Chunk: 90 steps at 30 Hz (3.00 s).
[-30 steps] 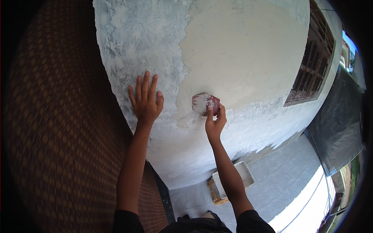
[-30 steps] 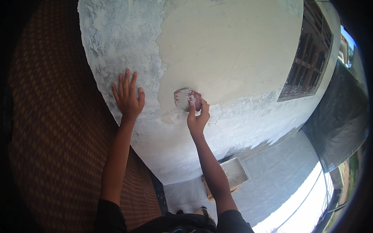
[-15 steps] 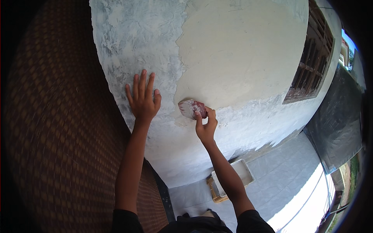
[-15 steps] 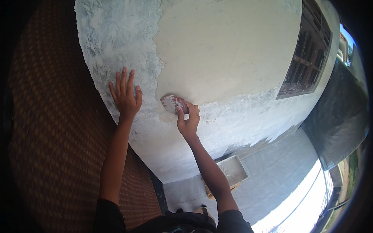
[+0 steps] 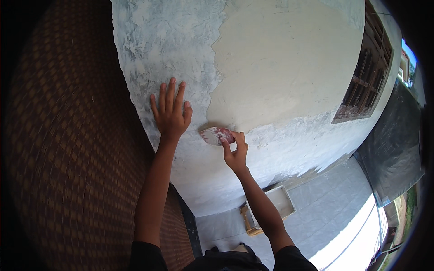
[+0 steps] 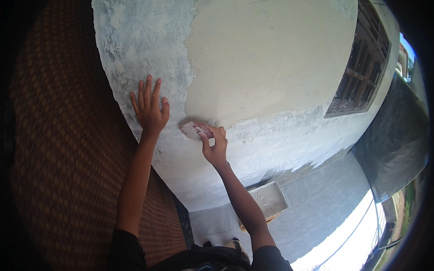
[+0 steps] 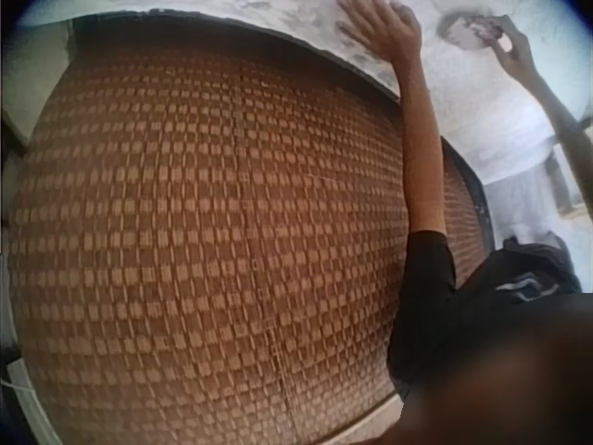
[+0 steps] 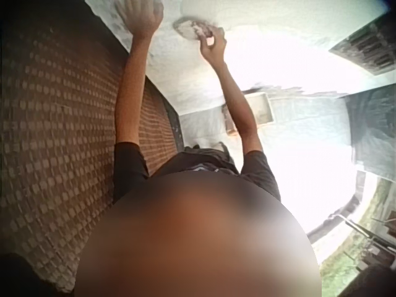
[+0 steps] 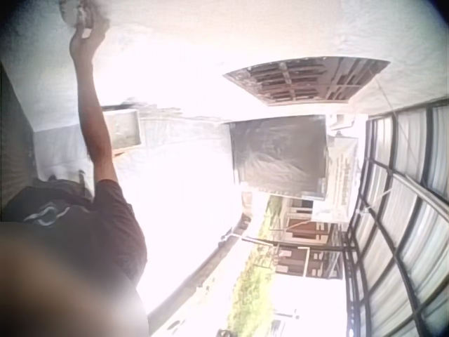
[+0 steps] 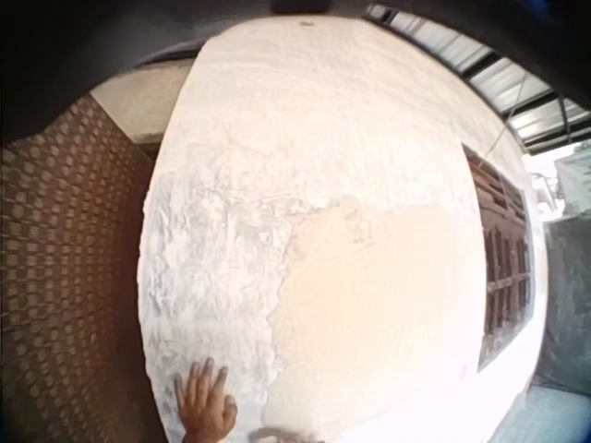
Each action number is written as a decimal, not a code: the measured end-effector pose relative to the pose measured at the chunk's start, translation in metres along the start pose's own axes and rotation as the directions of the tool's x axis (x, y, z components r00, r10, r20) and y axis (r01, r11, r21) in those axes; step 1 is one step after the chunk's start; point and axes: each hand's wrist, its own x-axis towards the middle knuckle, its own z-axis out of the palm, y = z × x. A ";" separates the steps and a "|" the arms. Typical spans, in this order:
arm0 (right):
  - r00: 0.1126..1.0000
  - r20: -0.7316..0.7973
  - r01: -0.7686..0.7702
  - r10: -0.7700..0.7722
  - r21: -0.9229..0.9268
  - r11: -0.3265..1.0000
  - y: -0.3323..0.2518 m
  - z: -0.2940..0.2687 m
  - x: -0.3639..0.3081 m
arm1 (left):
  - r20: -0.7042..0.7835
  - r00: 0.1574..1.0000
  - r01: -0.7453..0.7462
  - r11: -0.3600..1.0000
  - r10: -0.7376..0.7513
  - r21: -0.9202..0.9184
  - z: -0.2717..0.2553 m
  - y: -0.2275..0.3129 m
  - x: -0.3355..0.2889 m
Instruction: The person applies wall filler to a damaged section of an exterior wall using a putty knife.
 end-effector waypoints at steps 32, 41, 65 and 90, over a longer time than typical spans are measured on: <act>0.784 -0.467 -0.328 0.408 0.246 0.912 0.040 -0.069 0.029 | -0.018 1.000 -0.010 1.000 0.010 0.001 0.000 0.005 0.002; 0.819 -0.418 -0.253 0.393 0.351 0.901 0.052 -0.073 0.024 | -0.010 1.000 -0.007 1.000 0.007 -0.006 0.000 0.007 0.002; 0.649 -0.601 -0.236 0.466 0.423 0.875 0.054 -0.096 0.032 | 0.003 1.000 0.006 1.000 -0.006 0.017 0.000 0.007 0.001; 0.704 -0.518 -0.153 0.486 0.557 0.816 0.074 -0.105 0.029 | -0.016 1.000 0.022 1.000 -0.022 0.003 0.000 0.006 0.001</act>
